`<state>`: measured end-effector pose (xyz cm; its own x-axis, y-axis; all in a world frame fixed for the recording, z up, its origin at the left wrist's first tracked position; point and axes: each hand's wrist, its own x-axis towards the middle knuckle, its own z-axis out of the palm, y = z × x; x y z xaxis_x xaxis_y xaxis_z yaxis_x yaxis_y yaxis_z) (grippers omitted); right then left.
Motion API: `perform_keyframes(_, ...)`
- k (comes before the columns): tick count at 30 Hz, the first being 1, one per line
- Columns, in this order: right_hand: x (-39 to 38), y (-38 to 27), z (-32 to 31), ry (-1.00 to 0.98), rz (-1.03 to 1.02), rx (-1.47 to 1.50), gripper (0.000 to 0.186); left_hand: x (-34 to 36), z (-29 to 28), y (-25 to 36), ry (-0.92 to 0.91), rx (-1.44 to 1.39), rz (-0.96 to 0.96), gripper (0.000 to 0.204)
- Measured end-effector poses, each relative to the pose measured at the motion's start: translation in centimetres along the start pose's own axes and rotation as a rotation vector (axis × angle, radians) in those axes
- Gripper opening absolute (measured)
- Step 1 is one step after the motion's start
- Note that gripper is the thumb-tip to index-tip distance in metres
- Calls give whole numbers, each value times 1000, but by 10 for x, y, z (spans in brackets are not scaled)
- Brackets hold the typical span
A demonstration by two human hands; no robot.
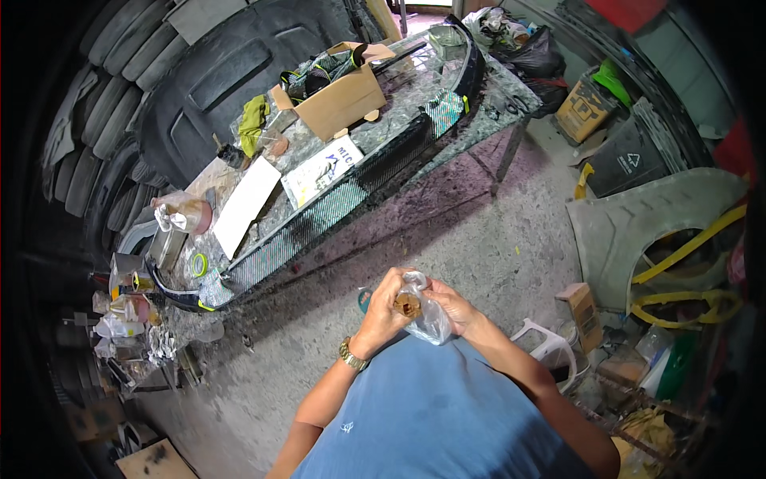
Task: Applying a carbon fiber patterned vinyl wrap to an automotive trim component.
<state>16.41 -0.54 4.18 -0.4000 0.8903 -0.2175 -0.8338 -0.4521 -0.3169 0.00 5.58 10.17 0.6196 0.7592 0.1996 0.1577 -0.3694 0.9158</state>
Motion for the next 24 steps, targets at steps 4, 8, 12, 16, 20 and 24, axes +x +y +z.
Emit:
perform_keyframes(4,-7,-10,18,2,37,159,33,8,1,-1,82,10,17,32)
perform_keyframes(8,-12,-9,-9,2,-28,27,36,16,2,0,61,-26,43,32)
perform_keyframes(12,-16,-35,24,258,-181,-417,36,18,4,1,182,26,-24,35)
perform_keyframes(16,-35,-74,70,393,-616,-1098,22,20,-2,-1,214,192,-34,37)
perform_keyframes(20,-36,-87,111,245,-750,-1605,16,25,-3,2,162,141,-7,40)
perform_keyframes(24,-21,-88,123,115,-747,-1894,17,23,-4,0,129,174,16,39)
